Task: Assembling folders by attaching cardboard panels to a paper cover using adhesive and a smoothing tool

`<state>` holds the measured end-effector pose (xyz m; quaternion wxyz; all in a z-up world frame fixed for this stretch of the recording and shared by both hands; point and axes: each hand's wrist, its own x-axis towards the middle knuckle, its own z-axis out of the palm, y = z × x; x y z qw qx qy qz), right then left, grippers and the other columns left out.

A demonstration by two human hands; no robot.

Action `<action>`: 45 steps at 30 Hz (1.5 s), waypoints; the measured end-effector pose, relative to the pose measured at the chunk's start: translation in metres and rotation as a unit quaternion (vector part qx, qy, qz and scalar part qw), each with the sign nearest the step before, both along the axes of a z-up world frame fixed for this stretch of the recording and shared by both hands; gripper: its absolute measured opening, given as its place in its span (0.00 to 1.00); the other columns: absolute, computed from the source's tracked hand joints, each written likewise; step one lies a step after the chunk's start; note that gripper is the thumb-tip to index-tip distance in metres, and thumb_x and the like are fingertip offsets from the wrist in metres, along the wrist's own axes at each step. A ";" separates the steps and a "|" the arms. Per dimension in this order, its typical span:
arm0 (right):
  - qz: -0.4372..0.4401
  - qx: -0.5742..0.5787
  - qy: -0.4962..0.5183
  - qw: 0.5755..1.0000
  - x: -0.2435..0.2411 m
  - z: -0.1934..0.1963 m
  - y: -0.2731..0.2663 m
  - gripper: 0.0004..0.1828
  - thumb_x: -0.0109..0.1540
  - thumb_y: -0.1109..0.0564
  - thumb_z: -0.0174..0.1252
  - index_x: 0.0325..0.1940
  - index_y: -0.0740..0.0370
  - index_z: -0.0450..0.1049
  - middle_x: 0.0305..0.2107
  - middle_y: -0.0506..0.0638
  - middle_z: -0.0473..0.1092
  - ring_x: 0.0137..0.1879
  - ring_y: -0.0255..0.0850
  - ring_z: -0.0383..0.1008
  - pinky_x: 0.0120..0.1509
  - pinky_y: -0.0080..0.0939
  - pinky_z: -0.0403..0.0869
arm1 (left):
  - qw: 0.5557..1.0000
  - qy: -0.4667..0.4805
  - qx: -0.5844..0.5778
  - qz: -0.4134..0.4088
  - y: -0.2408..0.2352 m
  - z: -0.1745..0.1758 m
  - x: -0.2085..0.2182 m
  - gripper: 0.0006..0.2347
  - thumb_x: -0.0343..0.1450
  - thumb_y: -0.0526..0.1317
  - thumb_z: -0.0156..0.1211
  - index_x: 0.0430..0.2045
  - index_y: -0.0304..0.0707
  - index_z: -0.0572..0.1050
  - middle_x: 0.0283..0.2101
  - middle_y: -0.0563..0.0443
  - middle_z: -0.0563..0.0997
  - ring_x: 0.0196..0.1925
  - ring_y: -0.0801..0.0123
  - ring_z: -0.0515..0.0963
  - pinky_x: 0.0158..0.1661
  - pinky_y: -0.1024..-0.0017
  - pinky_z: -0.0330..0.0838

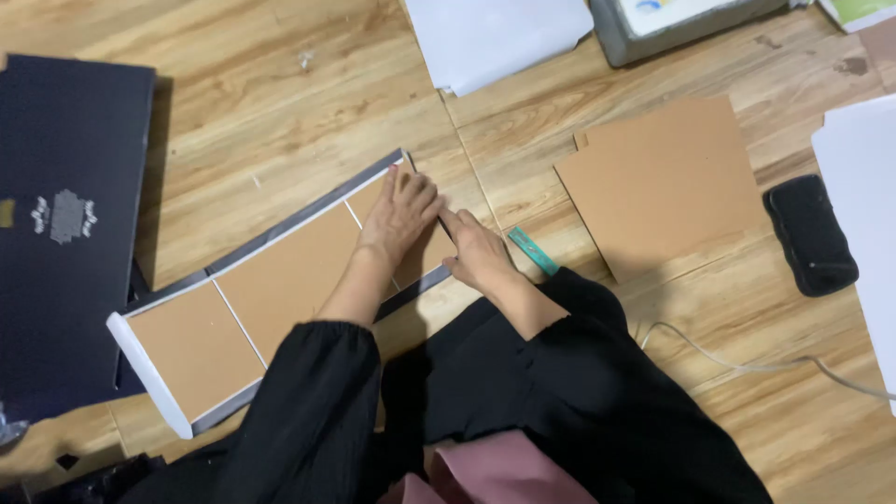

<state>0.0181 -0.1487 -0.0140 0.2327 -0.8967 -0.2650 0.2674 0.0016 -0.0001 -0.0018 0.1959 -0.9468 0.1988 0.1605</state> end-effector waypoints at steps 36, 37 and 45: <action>0.064 -0.003 -0.290 0.955 0.091 -0.035 0.087 0.05 0.50 0.62 0.58 0.30 0.60 0.72 0.24 0.51 0.65 0.35 0.50 0.72 0.37 0.50 0.74 | 0.964 0.051 -0.112 0.235 -0.009 -0.009 -0.033 0.37 0.59 0.54 0.61 0.60 0.54 0.48 0.66 0.56 0.43 0.65 0.53 0.47 0.40 0.49 0.72; 0.089 -0.011 -0.276 0.957 0.088 -0.031 0.076 0.07 0.49 0.61 0.59 0.31 0.60 0.71 0.25 0.51 0.66 0.35 0.49 0.72 0.38 0.49 0.74 | 0.959 -0.001 -0.128 0.255 -0.009 -0.015 -0.034 0.36 0.58 0.50 0.63 0.59 0.50 0.51 0.63 0.55 0.48 0.64 0.56 0.50 0.41 0.53 0.73; 0.199 -0.065 -0.217 0.953 0.009 0.017 0.001 0.06 0.52 0.58 0.57 0.33 0.58 0.70 0.26 0.49 0.66 0.37 0.46 0.71 0.38 0.46 0.73 | 0.903 -0.023 -0.225 0.365 -0.013 -0.017 -0.042 0.51 0.47 0.49 0.73 0.60 0.39 0.40 0.64 0.48 0.46 0.63 0.60 0.52 0.51 0.56 0.67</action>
